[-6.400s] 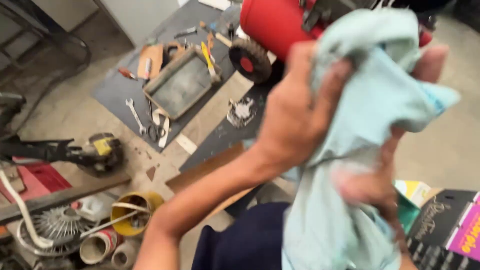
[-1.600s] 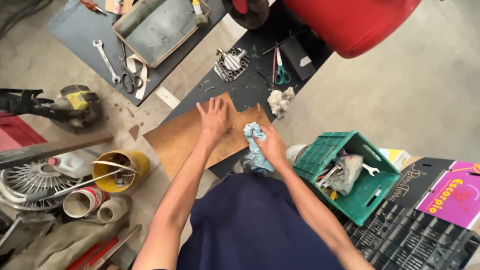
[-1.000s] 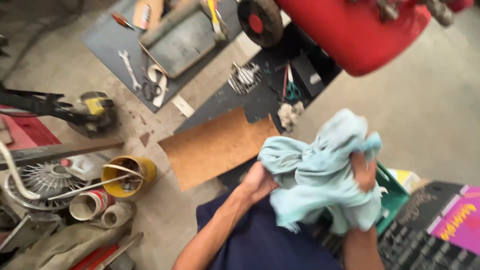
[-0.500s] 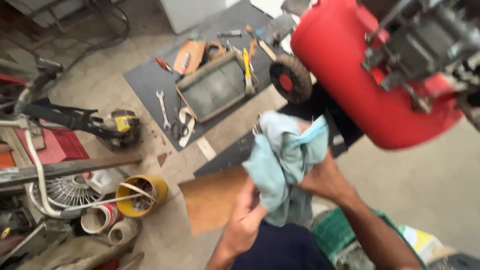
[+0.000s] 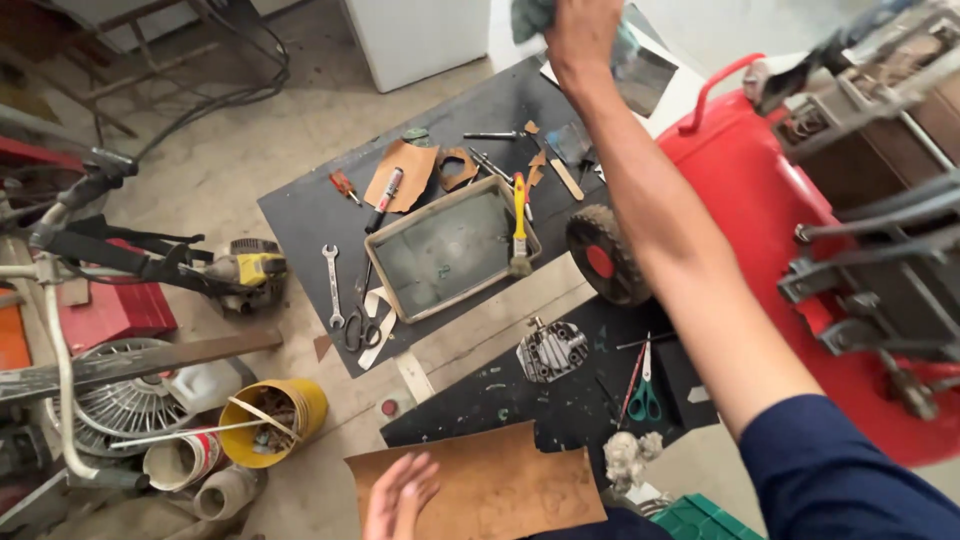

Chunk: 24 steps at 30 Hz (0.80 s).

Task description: Cleaning a metal component and tracing its outline onto cardboard to create a template

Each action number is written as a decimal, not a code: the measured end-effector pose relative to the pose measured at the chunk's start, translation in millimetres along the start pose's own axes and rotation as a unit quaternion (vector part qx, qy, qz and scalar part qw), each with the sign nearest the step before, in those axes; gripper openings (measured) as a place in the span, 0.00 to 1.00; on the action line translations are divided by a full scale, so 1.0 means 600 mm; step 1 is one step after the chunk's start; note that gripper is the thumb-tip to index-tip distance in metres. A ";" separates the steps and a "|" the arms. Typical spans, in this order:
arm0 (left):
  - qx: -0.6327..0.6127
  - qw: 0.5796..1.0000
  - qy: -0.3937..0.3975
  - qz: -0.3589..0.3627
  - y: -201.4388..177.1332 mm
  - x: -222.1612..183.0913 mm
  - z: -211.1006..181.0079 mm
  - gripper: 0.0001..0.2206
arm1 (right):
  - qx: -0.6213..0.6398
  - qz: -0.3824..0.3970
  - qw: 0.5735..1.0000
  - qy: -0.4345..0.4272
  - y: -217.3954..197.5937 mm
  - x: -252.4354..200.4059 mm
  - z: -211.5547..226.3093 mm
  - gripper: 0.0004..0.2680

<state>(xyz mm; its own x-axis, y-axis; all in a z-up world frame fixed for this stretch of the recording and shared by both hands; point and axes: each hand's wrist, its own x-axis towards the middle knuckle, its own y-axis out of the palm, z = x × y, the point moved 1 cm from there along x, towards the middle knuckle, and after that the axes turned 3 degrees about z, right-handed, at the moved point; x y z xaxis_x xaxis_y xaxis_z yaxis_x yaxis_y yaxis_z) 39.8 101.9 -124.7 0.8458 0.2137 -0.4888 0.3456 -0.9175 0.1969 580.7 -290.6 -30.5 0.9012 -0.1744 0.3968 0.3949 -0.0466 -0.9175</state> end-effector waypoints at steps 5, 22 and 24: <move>-0.396 0.890 -0.067 0.216 -0.386 0.063 0.353 0.25 | 0.016 0.286 0.958 0.000 0.169 -0.069 -0.048 0.37; 0.374 0.919 0.121 0.009 -0.011 0.004 -0.051 0.14 | 0.193 0.421 0.877 0.129 -0.061 -0.769 -0.015 0.43; 0.401 0.901 0.164 0.034 -0.021 -0.012 -0.054 0.13 | 0.171 0.455 0.859 0.163 -0.039 -0.804 0.000 0.48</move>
<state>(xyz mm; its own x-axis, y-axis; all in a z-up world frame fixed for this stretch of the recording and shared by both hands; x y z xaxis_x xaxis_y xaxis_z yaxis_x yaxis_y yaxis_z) 42.6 122.9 -95.9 0.9739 0.1152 -0.1955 -0.0046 -0.8513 -0.5246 137.1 -205.5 -200.5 0.7889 -0.2545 -0.5594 -0.3656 0.5373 -0.7600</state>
